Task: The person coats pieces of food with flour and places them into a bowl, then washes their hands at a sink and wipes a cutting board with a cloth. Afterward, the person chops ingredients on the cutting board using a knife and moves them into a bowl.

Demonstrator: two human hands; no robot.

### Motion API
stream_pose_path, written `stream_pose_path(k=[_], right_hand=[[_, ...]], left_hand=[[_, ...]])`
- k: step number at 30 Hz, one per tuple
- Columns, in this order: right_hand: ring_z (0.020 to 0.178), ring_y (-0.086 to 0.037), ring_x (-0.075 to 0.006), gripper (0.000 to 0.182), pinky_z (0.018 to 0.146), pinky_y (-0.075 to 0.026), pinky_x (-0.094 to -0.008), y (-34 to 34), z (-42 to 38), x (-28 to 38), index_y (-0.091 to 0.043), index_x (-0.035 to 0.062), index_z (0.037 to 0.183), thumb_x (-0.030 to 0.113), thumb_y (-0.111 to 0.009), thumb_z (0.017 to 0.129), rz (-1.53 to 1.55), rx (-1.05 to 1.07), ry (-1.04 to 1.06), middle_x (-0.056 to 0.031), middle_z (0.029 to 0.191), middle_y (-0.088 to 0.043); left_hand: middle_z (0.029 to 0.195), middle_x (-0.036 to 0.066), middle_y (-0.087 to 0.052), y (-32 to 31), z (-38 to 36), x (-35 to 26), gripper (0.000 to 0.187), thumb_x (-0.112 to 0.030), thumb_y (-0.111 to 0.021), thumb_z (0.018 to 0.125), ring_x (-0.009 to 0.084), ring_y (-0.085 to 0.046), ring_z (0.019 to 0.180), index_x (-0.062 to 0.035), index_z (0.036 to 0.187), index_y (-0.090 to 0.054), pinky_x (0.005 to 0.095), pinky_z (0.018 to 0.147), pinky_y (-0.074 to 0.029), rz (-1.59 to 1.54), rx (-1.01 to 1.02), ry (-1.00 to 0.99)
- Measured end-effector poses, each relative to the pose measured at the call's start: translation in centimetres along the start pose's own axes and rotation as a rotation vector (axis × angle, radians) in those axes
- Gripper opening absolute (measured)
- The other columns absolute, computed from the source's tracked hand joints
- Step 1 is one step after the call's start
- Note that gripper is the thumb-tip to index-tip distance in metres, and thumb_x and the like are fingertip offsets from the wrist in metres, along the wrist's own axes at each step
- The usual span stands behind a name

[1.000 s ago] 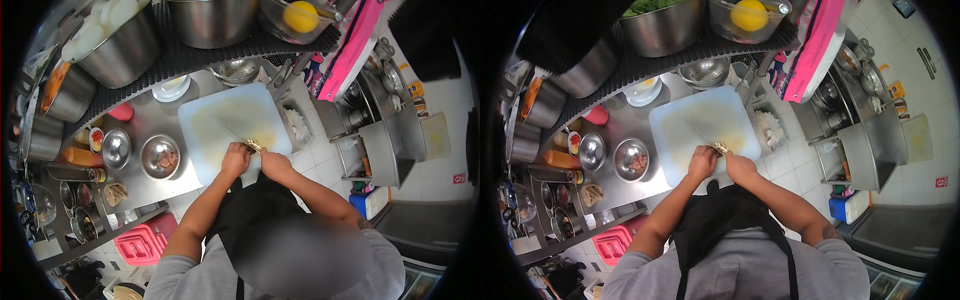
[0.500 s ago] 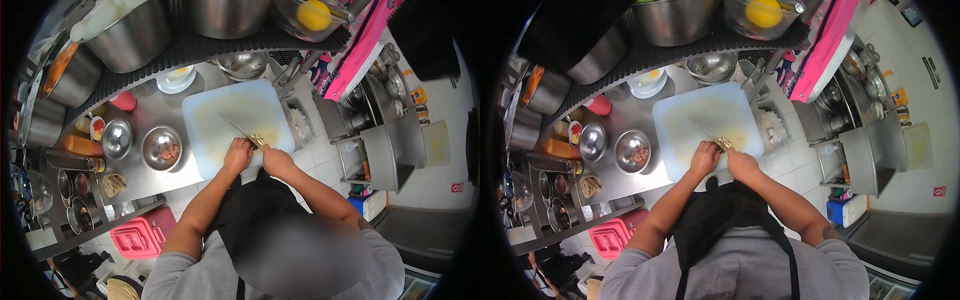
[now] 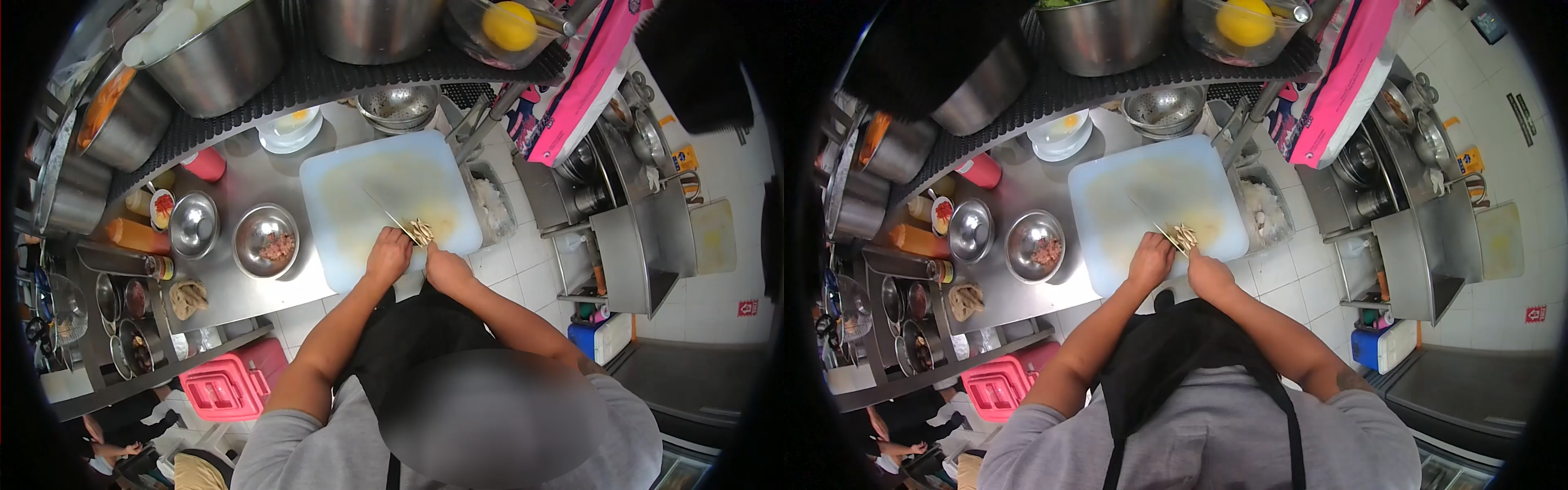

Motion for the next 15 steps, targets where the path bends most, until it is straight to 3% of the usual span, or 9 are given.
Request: stream_pose_path(k=[3,10,15], right_hand=[[0.089,-0.068,-0.0440,0.022,0.080,-0.053,-0.0538,1.4,0.1,0.1,-0.053,-0.0047,0.106,0.007,-0.045,0.089,-0.031,0.002,0.029,-0.0293,0.092,-0.068],[0.089,-0.068,-0.0446,0.021,0.080,-0.053,-0.0540,-0.6,0.1,-0.4,-0.054,-0.0045,0.105,0.008,-0.045,0.090,0.011,0.009,-0.010,-0.0291,0.092,-0.068],[0.089,-0.067,-0.0456,0.024,0.081,-0.052,-0.0546,1.8,-0.4,0.5,-0.053,-0.0057,0.107,0.009,-0.045,0.090,-0.007,0.056,0.021,-0.0306,0.094,-0.067]], left_hand=[[0.091,0.013,-0.062,0.3,-0.4,-0.3,0.011,-0.009,-0.067,0.080,0.0305,-0.056,0.096,-0.0006,0.088,-0.066,0.0378,0.088,-0.048,-0.009,-0.056,-0.071],[0.091,0.013,-0.062,0.3,-0.3,-0.4,0.008,-0.006,-0.065,0.081,0.0309,-0.056,0.095,-0.0008,0.086,-0.065,0.0382,0.088,-0.048,-0.022,-0.066,-0.024],[0.089,0.013,-0.062,0.2,-0.5,-0.2,0.007,-0.007,-0.064,0.081,0.0308,-0.056,0.094,-0.0011,0.085,-0.065,0.0381,0.087,-0.048,-0.012,-0.052,-0.016]])
Point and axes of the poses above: each hand's wrist, its own z-axis towards the middle knuckle, its own y-axis out of the back of the hand, x = y × z, the point moved 5 cm from there along z, towards the middle knuckle
